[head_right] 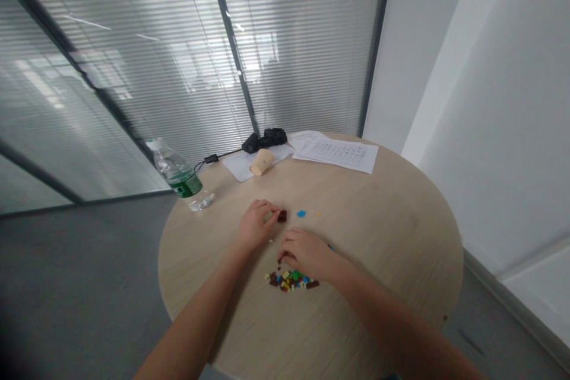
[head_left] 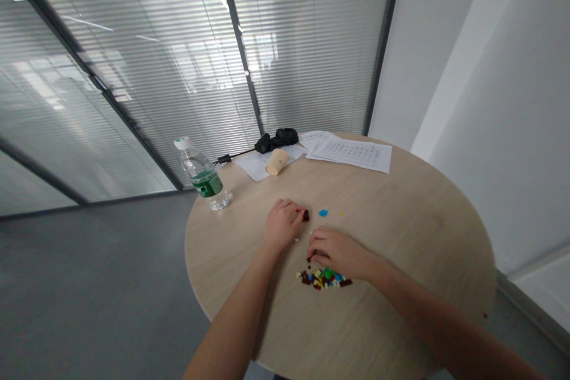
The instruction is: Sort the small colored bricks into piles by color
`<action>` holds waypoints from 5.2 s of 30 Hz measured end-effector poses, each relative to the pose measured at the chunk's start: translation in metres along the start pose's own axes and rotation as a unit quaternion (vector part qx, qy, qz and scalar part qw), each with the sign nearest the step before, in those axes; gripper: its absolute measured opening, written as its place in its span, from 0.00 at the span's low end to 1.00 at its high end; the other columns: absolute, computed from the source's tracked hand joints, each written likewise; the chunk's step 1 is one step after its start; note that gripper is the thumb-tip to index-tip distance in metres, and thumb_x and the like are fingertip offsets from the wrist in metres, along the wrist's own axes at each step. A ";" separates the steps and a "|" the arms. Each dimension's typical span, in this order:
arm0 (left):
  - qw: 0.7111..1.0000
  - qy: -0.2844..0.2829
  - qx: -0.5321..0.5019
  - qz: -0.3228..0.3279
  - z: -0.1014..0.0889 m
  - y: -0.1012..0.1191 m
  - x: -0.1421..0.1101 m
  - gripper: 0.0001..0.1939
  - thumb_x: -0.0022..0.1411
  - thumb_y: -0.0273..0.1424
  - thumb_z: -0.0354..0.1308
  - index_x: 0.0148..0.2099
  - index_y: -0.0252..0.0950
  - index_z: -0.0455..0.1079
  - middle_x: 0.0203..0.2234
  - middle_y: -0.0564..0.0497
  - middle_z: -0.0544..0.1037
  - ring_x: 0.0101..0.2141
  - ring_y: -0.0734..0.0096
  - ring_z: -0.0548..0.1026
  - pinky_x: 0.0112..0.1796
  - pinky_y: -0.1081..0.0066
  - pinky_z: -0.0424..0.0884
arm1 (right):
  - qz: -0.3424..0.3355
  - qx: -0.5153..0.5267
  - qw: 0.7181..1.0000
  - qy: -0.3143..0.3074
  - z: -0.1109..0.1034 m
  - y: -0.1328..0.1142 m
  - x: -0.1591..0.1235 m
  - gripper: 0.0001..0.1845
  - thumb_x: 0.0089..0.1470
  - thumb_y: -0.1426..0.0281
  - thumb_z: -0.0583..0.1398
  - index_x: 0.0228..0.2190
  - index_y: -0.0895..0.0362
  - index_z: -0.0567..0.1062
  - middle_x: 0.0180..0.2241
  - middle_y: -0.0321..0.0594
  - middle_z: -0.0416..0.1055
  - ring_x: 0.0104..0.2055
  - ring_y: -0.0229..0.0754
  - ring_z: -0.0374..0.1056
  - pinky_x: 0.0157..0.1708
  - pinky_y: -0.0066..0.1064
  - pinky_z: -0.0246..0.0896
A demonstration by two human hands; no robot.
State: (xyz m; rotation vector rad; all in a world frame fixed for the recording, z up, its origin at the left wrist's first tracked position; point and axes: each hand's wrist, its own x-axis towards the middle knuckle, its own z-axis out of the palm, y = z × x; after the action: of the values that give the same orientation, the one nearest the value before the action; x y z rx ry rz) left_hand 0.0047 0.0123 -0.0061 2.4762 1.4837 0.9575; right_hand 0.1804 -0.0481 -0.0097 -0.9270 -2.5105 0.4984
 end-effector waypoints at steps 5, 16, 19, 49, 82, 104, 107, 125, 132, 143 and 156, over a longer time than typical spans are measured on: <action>0.990 -0.043 -0.134 0.031 -0.003 0.006 0.000 0.11 0.62 0.32 0.54 0.32 0.35 0.75 0.28 0.49 0.77 0.34 0.68 0.71 0.39 0.69 0.66 | 0.037 -0.002 0.996 0.082 -0.012 0.011 -0.003 0.05 0.57 0.74 0.58 0.33 0.58 0.75 0.36 0.41 0.73 0.41 0.42 0.66 0.43 0.33 0.60; 0.977 -0.045 -0.204 0.042 0.005 0.014 -0.005 0.04 0.56 0.30 0.62 0.35 0.36 0.76 0.27 0.50 0.77 0.31 0.72 0.72 0.35 0.72 0.67 | 0.157 0.036 0.967 0.196 -0.020 0.019 -0.004 0.04 0.56 0.73 0.58 0.34 0.57 0.73 0.35 0.41 0.74 0.37 0.39 0.69 0.39 0.30 0.62; 0.978 -0.043 -0.194 0.065 0.005 0.013 -0.004 0.03 0.57 0.29 0.61 0.34 0.37 0.76 0.27 0.51 0.77 0.32 0.72 0.72 0.36 0.72 0.67 | 0.165 0.042 0.965 0.202 -0.017 0.018 -0.004 0.04 0.55 0.72 0.58 0.34 0.57 0.74 0.35 0.40 0.74 0.36 0.39 0.69 0.38 0.30 0.62; 0.995 0.027 0.085 -0.049 0.010 -0.016 0.004 0.08 0.60 0.34 0.58 0.35 0.38 0.77 0.32 0.48 0.75 0.37 0.64 0.68 0.39 0.65 0.65 | 0.192 0.033 0.957 0.215 -0.020 0.013 -0.004 0.12 0.53 0.74 0.56 0.39 0.58 0.76 0.35 0.42 0.75 0.33 0.38 0.68 0.36 0.30 0.63; 0.994 -0.019 -0.089 0.060 -0.010 0.010 -0.003 0.07 0.61 0.29 0.54 0.37 0.37 0.74 0.29 0.49 0.76 0.36 0.67 0.71 0.40 0.67 0.67 | 0.079 0.157 0.979 0.103 -0.017 0.005 -0.005 0.04 0.53 0.71 0.59 0.29 0.58 0.75 0.31 0.39 0.73 0.33 0.38 0.68 0.35 0.29 0.62; 0.980 -0.092 -0.099 0.148 -0.010 0.018 -0.007 0.04 0.57 0.30 0.59 0.33 0.36 0.72 0.29 0.50 0.76 0.35 0.69 0.71 0.39 0.70 0.66 | 0.232 0.278 0.910 0.202 -0.001 0.032 -0.002 0.08 0.51 0.65 0.59 0.34 0.55 0.71 0.29 0.38 0.75 0.32 0.39 0.71 0.32 0.29 0.64; 0.981 -0.129 -0.036 0.138 -0.013 0.013 -0.007 0.03 0.55 0.30 0.61 0.33 0.36 0.74 0.32 0.49 0.76 0.38 0.66 0.70 0.40 0.69 0.66 | 0.254 0.149 0.935 0.198 -0.009 0.029 -0.005 0.08 0.52 0.69 0.58 0.36 0.55 0.73 0.32 0.40 0.77 0.34 0.39 0.72 0.35 0.29 0.63; 0.968 -0.190 -0.015 0.161 -0.009 0.008 -0.008 0.14 0.63 0.29 0.51 0.47 0.37 0.74 0.40 0.47 0.76 0.43 0.67 0.72 0.45 0.69 0.67 | 0.277 0.044 0.960 0.007 -0.037 0.040 -0.022 0.09 0.49 0.73 0.55 0.25 0.59 0.76 0.22 0.39 0.73 0.23 0.37 0.66 0.22 0.25 0.52; 0.963 -0.203 -0.024 0.174 -0.003 0.010 -0.009 0.15 0.61 0.26 0.51 0.48 0.34 0.74 0.40 0.46 0.76 0.42 0.67 0.72 0.45 0.70 0.68 | 0.268 0.142 0.952 -0.041 -0.038 0.035 -0.023 0.10 0.45 0.77 0.56 0.28 0.60 0.78 0.25 0.40 0.75 0.25 0.37 0.68 0.24 0.24 0.58; 0.965 -0.201 -0.040 0.161 0.001 0.011 -0.010 0.15 0.58 0.24 0.52 0.44 0.36 0.76 0.39 0.47 0.76 0.40 0.68 0.73 0.44 0.70 0.68 | 0.197 0.151 0.964 -0.090 -0.036 0.039 -0.023 0.08 0.44 0.72 0.62 0.30 0.59 0.80 0.24 0.39 0.74 0.26 0.37 0.66 0.24 0.24 0.57; 0.985 -0.138 -0.025 0.104 -0.012 0.016 -0.006 0.12 0.59 0.25 0.51 0.42 0.35 0.75 0.36 0.46 0.76 0.39 0.67 0.73 0.43 0.68 0.68 | 0.222 0.130 0.959 0.117 -0.030 0.047 -0.018 0.07 0.49 0.71 0.60 0.32 0.56 0.78 0.29 0.38 0.76 0.31 0.38 0.70 0.33 0.27 0.64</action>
State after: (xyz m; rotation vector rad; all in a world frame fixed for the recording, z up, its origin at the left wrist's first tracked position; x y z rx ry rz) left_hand 0.0080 -0.0038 0.0070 2.6340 1.1230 0.6344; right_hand 0.2330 -0.0211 -0.0104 -1.3574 -1.9661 0.7838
